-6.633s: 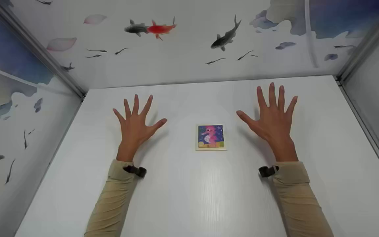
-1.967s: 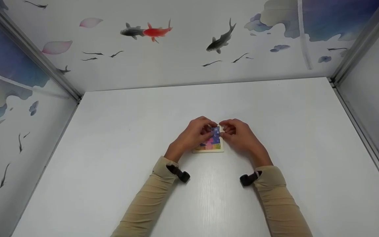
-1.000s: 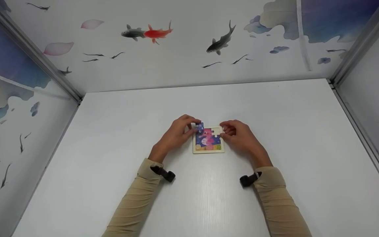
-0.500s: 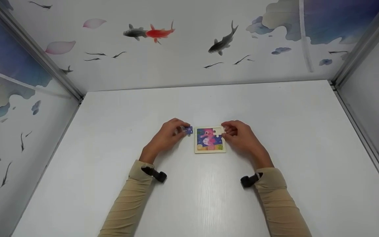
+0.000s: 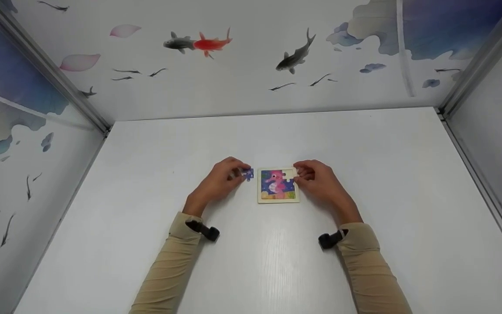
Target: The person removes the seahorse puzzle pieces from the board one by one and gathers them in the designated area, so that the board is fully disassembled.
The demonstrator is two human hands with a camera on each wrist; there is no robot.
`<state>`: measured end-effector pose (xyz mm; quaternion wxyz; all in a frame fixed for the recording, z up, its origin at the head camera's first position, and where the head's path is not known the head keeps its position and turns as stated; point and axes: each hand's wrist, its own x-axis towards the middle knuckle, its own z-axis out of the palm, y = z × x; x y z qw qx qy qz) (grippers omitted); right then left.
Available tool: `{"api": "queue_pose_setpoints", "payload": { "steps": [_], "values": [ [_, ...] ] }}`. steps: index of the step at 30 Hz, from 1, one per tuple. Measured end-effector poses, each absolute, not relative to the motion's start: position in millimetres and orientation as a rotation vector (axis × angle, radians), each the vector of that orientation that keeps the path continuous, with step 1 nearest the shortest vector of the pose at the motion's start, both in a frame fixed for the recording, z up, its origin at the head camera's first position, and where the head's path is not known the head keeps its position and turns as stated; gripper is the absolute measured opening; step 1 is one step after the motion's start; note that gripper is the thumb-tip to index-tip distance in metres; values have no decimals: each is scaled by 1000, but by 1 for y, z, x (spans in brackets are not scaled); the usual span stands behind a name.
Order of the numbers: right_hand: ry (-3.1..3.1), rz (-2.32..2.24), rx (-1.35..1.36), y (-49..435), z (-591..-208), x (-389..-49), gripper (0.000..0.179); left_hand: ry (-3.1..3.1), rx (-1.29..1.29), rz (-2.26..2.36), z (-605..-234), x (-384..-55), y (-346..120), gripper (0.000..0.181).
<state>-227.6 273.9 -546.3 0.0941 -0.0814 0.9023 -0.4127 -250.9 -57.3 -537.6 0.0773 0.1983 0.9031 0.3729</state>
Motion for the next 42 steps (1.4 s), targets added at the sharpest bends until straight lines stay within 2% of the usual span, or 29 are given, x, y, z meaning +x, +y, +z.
{"api": "queue_pose_setpoints", "payload": {
  "steps": [10,17,25,33,42],
  "values": [
    [2672,-1240,-261,274,-545,-228,48,2699,605,1122,-535,-253,-58,35],
    [2679,-1230,-253,274,-544,-229,49,2715,587,1084,-527,-251,-47,43],
    [2693,-1200,-241,275,-546,-230,49,2707,730,1056,-519,-247,-14,35],
    [2707,-1226,-307,276,-546,-231,46,2697,841,1023,-527,-246,17,29],
    [2682,-1275,-333,274,-547,-231,45,2755,754,986,-534,-240,33,27]
  ]
}}
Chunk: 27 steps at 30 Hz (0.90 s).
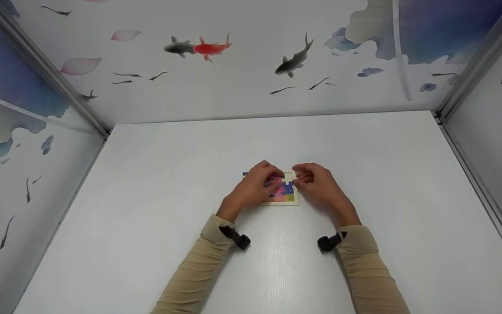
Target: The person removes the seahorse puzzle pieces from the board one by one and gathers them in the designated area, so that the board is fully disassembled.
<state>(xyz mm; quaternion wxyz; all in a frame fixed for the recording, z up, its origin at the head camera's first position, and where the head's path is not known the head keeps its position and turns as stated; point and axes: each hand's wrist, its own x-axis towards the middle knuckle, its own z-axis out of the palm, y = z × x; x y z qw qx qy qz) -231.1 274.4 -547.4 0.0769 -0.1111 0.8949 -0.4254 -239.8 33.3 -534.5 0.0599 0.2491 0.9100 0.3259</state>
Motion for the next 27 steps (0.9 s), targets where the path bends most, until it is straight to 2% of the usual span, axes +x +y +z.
{"api": "queue_pose_setpoints", "payload": {
  "steps": [17,23,27],
  "values": [
    [2687,-1258,-330,277,-548,-233,45,2803,641,1028,-538,-239,42,15],
    [2687,-1252,-332,277,-547,-231,46,2798,667,1005,-539,-239,41,24],
    [2687,-1248,-329,276,-547,-231,46,2784,652,1024,-539,-240,40,23]
  ]
}}
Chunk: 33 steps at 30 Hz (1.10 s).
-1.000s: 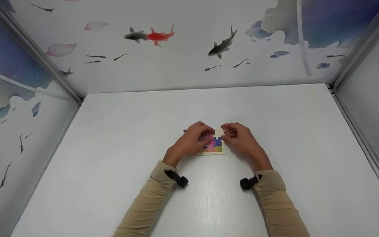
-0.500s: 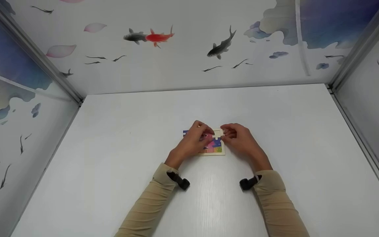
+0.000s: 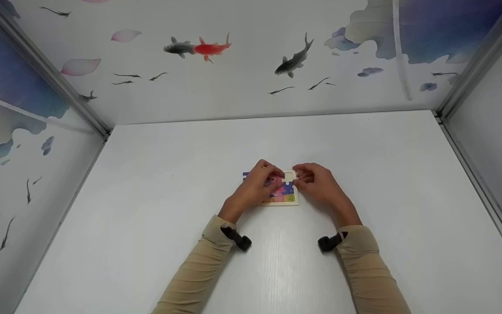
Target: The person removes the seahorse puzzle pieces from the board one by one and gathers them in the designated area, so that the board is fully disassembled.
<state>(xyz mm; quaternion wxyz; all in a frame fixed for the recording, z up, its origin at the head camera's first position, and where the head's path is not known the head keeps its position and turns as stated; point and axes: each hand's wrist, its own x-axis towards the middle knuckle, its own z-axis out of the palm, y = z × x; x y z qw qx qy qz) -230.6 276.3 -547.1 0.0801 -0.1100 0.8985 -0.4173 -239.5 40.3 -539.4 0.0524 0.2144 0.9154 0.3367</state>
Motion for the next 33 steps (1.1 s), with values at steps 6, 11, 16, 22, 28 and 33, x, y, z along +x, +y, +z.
{"api": "queue_pose_setpoints", "payload": {
  "steps": [6,11,16,22,28,33],
  "values": [
    [2693,-1244,-333,276,-547,-232,44,2766,608,1067,-539,-241,42,19],
    [2689,-1245,-325,276,-547,-232,45,2761,577,1082,-539,-242,43,18],
    [2685,-1243,-316,277,-547,-231,45,2743,543,1112,-539,-241,43,22],
    [2679,-1254,-327,277,-548,-232,44,2714,536,1174,-538,-241,37,34],
    [2685,-1254,-323,277,-548,-231,44,2710,577,1188,-538,-243,30,29],
    [2677,-1271,-312,276,-547,-231,45,2734,634,1143,-539,-245,29,28]
  ]
}}
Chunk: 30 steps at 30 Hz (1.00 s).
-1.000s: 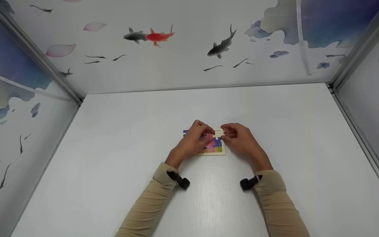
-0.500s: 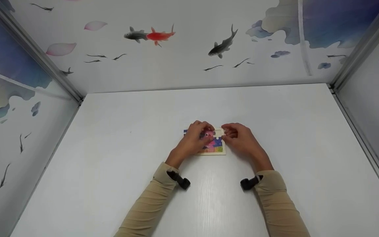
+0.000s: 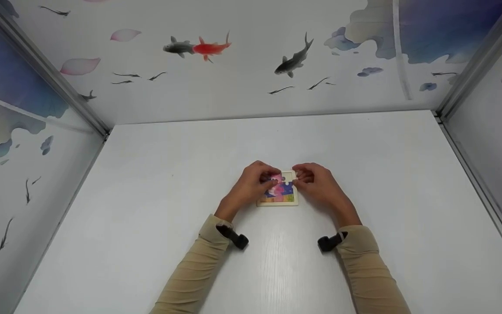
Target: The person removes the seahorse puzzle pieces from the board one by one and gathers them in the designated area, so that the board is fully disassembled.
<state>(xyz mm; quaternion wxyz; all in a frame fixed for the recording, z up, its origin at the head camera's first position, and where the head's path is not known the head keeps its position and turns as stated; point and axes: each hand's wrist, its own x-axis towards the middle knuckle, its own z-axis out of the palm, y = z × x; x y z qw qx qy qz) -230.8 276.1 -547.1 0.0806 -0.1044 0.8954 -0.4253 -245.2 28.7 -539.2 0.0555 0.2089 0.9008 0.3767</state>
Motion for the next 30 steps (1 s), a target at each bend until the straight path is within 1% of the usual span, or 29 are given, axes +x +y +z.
{"api": "queue_pose_setpoints", "payload": {
  "steps": [6,11,16,20,30],
  "values": [
    [2680,-1260,-302,276,-545,-230,49,2763,648,1113,-539,-245,30,30],
    [2684,-1271,-346,275,-547,-231,53,2759,644,1118,-540,-245,30,30],
    [2701,-1280,-428,275,-550,-232,47,2753,634,1088,-538,-244,29,31],
    [2706,-1268,-443,274,-551,-231,41,2754,640,1041,-537,-242,29,32],
    [2711,-1262,-439,273,-550,-230,40,2766,734,1005,-536,-240,21,32]
  ]
}}
